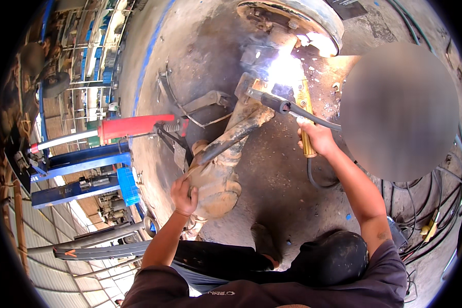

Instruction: The person welds a metal bracket onto a vehicle axle assembly using a handheld welding gun. They reposition the assembly and the welding machine, then use a chisel to chip away slag from the welds. Finally, they inspect the welded bracket and the axle.

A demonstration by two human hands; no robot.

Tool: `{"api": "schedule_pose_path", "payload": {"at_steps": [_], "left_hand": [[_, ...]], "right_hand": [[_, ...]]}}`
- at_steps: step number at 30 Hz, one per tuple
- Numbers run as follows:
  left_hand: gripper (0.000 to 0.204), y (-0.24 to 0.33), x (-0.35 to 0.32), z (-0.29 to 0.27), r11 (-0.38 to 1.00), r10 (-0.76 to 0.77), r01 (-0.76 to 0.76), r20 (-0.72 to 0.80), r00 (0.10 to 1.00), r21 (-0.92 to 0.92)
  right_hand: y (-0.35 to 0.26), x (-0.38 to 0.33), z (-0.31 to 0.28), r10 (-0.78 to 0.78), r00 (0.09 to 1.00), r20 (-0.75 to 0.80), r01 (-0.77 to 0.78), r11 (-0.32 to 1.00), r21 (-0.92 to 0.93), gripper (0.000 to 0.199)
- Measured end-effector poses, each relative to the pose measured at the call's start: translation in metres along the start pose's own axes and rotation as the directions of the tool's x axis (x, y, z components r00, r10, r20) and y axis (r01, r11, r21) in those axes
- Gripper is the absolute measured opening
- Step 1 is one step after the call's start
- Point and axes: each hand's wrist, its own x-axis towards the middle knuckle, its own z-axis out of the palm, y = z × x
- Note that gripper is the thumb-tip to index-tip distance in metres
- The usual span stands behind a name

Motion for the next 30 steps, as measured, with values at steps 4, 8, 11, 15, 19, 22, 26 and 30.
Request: {"api": "schedule_pose_path", "payload": {"at_steps": [4, 8, 11, 15, 19, 22, 26, 30], "left_hand": [[0.038, 0.0, 0.0, -0.001, 1.0, -0.017, 0.017, 0.015, 1.0, 0.007], [0.038, -0.002, -0.001, 0.0, 1.0, -0.007, 0.007, 0.005, 1.0, 0.012], [0.038, -0.001, 0.0, 0.003, 1.0, -0.011, 0.011, 0.005, 1.0, 0.009], [0.038, -0.001, -0.001, 0.0, 1.0, -0.021, 0.021, 0.016, 1.0, 0.016], [0.039, -0.002, -0.002, -0.001, 0.999, -0.032, 0.031, 0.024, 0.999, 0.019], [0.039, -0.003, -0.002, 0.0, 0.999, -0.032, 0.032, 0.022, 0.999, 0.017], [0.039, -0.001, 0.0, 0.002, 1.0, -0.029, 0.03, 0.024, 0.999, -0.007], [0.039, 0.0, 0.0, -0.001, 1.0, -0.024, 0.025, 0.02, 0.999, -0.005]], "right_hand": [[0.005, 0.0, 0.002, -0.022, 0.999, -0.028, 0.024, 0.997, 0.07, 0.046], [0.005, 0.001, -0.001, -0.014, 1.0, 0.016, 0.014, 1.0, 0.013, 0.046], [0.006, 0.001, -0.002, -0.013, 1.0, -0.007, 0.014, 1.0, 0.017, 0.045], [0.005, 0.0, -0.001, -0.016, 1.0, 0.007, 0.016, 0.999, 0.05, 0.045], [0.003, -0.001, 0.0, -0.011, 1.0, 0.016, 0.01, 1.0, 0.01, 0.044], [-0.005, -0.004, 0.004, 0.021, 1.0, -0.013, -0.021, 1.0, -0.01, 0.042], [0.002, -0.001, 0.001, 0.048, 0.998, -0.046, -0.049, 0.999, -0.02, 0.045], [0.005, 0.0, -0.001, 0.013, 1.0, -0.009, -0.013, 0.999, 0.034, 0.048]]}}
